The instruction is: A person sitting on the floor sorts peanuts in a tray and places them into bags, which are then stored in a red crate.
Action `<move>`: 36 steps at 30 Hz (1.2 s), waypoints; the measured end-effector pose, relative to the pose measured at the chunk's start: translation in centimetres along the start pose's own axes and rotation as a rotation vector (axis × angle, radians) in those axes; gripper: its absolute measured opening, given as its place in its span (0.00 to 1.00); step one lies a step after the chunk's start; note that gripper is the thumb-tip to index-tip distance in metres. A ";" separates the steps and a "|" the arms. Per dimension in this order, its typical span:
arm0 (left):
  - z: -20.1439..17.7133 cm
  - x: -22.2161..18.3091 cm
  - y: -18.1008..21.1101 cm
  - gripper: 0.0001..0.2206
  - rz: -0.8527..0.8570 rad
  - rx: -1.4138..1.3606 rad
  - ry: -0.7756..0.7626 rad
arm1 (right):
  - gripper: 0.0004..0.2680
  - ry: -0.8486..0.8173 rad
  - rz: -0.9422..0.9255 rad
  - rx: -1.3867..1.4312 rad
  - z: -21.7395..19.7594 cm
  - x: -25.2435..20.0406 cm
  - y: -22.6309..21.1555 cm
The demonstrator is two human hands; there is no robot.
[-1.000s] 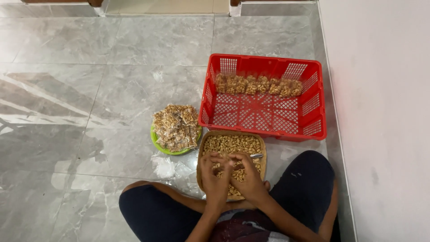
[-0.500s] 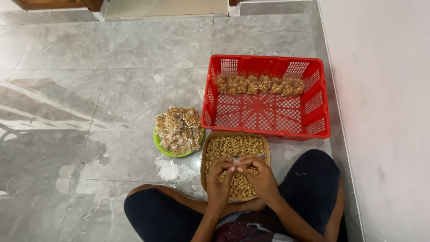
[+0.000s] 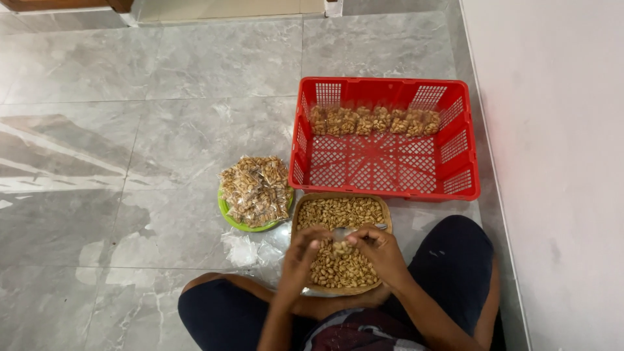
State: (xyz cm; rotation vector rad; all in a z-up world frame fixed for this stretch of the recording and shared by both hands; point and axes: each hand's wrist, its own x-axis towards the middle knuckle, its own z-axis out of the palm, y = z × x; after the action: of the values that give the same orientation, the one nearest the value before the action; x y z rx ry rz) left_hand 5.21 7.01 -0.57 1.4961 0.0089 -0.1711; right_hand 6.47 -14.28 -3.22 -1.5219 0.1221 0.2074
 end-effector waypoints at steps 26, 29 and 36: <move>-20.4 -3.5 -10.0 0.16 -0.706 1.363 0.810 | 0.08 0.386 0.297 0.010 -14.9 29.8 8.7; -20.4 -2.9 -9.7 0.17 -0.772 1.326 0.805 | 0.09 0.397 0.245 -0.098 -14.8 31.9 8.7; -20.9 -1.9 -9.9 0.17 -0.858 1.340 0.778 | 0.07 0.386 0.187 -0.248 -14.9 35.7 10.2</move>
State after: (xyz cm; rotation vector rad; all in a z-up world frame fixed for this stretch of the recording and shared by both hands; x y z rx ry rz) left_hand 4.26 27.27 -11.76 2.7147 1.4152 -0.2902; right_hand 39.88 -26.69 -21.32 -1.7853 0.5649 0.0760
